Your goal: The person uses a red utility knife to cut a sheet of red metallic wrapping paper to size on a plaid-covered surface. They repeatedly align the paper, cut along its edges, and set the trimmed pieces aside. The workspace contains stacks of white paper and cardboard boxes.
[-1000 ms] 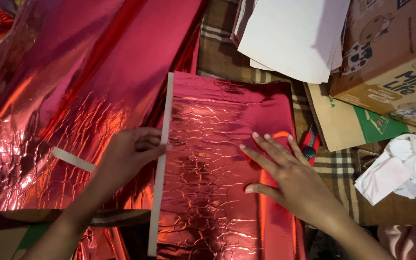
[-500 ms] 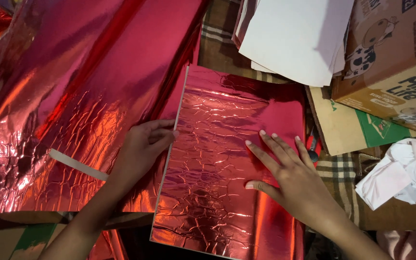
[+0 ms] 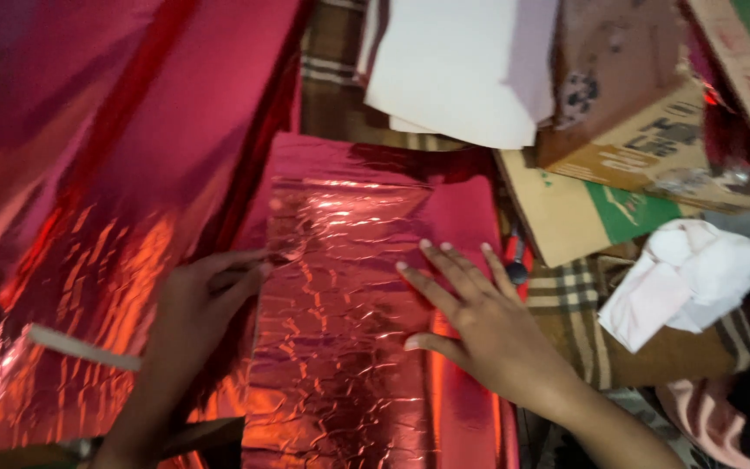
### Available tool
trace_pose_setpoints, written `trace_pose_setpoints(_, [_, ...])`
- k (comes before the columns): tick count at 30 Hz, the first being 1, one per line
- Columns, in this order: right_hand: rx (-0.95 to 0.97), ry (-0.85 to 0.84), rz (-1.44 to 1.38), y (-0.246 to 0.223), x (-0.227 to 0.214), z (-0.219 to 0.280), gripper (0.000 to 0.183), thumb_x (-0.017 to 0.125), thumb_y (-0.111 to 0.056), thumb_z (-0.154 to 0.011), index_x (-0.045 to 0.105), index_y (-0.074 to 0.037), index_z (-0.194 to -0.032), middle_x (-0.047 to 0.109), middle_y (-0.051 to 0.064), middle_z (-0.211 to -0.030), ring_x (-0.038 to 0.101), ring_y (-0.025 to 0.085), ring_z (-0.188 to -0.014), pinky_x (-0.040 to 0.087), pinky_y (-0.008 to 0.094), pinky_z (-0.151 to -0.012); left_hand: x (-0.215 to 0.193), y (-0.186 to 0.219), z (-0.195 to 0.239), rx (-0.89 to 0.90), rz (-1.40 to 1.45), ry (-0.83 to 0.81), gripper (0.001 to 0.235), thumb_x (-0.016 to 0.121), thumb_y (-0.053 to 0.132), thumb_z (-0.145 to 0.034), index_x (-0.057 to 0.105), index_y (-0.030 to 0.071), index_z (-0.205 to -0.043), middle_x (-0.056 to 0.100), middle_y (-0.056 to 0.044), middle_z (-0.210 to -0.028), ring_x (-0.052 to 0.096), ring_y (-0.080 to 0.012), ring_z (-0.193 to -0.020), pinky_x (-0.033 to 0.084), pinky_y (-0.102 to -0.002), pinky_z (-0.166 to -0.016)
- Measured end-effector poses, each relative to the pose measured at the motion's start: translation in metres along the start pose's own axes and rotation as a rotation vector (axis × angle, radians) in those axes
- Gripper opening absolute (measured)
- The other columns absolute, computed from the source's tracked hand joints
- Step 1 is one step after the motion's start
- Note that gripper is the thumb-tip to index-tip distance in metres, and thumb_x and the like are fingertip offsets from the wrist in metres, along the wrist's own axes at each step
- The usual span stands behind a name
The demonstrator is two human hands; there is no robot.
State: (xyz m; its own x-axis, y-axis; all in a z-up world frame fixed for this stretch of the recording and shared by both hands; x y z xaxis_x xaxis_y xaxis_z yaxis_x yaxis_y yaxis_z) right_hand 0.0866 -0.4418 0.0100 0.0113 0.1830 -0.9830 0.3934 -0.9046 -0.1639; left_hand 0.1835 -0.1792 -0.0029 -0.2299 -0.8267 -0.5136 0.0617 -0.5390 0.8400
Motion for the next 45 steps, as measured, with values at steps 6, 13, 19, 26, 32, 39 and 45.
trace_pose_setpoints(6, [-0.015,0.001,-0.018,-0.002,0.004,0.004,0.08,0.051,-0.066,-0.094,0.034,-0.022,-0.159,0.028,0.013,-0.164,0.026,0.028,-0.15,0.006,0.051,-0.121,-0.001,0.002,0.012,-0.19,-0.007,0.051,0.032,0.074,0.021,-0.085,0.078,0.01,-0.115,0.083,-0.005,-0.096,0.078,-0.0115,-0.093,0.06,-0.024,-0.088])
trace_pose_setpoints(13, [-0.07,0.085,-0.064,-0.014,-0.007,-0.001,0.071,0.066,-0.057,-0.087,0.052,-0.018,-0.145,0.047,0.015,-0.149,0.039,0.029,-0.145,0.016,0.053,-0.122,-0.011,-0.012,0.037,-0.229,-0.035,0.185,0.032,0.074,0.025,-0.086,0.078,0.015,-0.116,0.083,0.0,-0.096,0.077,-0.0066,-0.092,0.058,-0.022,-0.089])
trace_pose_setpoints(19, [-0.1,0.206,-0.086,-0.013,-0.02,0.019,0.037,0.066,-0.033,-0.092,0.067,-0.012,-0.123,0.064,0.006,-0.12,0.06,0.028,-0.112,0.045,0.043,-0.098,-0.017,-0.009,0.063,-0.097,0.146,0.454,0.028,0.074,0.011,-0.088,0.067,0.007,-0.116,0.077,-0.005,-0.088,0.072,-0.0097,-0.08,0.059,-0.022,-0.081])
trace_pose_setpoints(26, [-0.057,0.24,0.004,0.015,-0.025,0.042,0.033,0.073,-0.039,-0.084,0.074,-0.019,-0.11,0.071,-0.002,-0.118,0.064,0.02,-0.107,0.046,0.039,-0.095,-0.02,-0.006,0.067,-0.166,0.19,0.51,0.026,0.075,0.013,-0.088,0.059,0.008,-0.107,0.078,-0.009,-0.091,0.077,-0.0159,-0.085,0.062,-0.026,-0.081])
trace_pose_setpoints(32, [0.018,0.263,0.066,0.019,-0.03,0.037,0.037,0.075,-0.048,-0.08,0.075,-0.023,-0.108,0.071,-0.01,-0.112,0.06,0.019,-0.104,0.042,0.039,-0.089,-0.02,0.002,0.07,-0.124,0.16,0.51,0.027,0.074,0.013,-0.089,0.054,0.008,-0.107,0.077,-0.012,-0.092,0.079,-0.0204,-0.091,0.065,-0.031,-0.086])
trace_pose_setpoints(39, [0.131,0.204,-0.013,0.047,-0.017,0.033,0.031,0.071,-0.042,-0.083,0.078,-0.031,-0.112,0.075,-0.018,-0.116,0.061,0.011,-0.095,0.038,0.033,-0.084,-0.018,0.003,0.068,-0.129,0.158,0.526,0.033,0.075,0.011,-0.09,0.045,0.008,-0.103,0.078,-0.014,-0.091,0.08,-0.0214,-0.086,0.065,-0.03,-0.082])
trace_pose_setpoints(45, [0.193,0.144,0.053,0.062,-0.012,0.036,0.04,0.067,-0.052,-0.082,0.074,-0.037,-0.119,0.07,-0.022,-0.125,0.058,0.019,-0.089,0.04,0.039,-0.078,-0.02,0.007,0.068,-0.252,0.198,0.551,0.038,0.073,0.011,-0.091,0.036,0.009,-0.096,0.078,-0.014,-0.09,0.078,-0.0205,-0.082,0.062,-0.032,-0.079])
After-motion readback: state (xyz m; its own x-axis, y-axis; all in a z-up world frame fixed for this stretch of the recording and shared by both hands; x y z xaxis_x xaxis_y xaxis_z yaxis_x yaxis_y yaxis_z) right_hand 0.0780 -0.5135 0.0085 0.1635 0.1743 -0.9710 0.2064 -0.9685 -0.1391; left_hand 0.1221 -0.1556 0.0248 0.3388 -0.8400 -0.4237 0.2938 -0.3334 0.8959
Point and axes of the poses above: each hand's wrist, its own z-axis away from the middle knuckle, its own x-axis out of the palm, y = z × x, the point moved 8 cm from there along -z, towards the middle knuckle
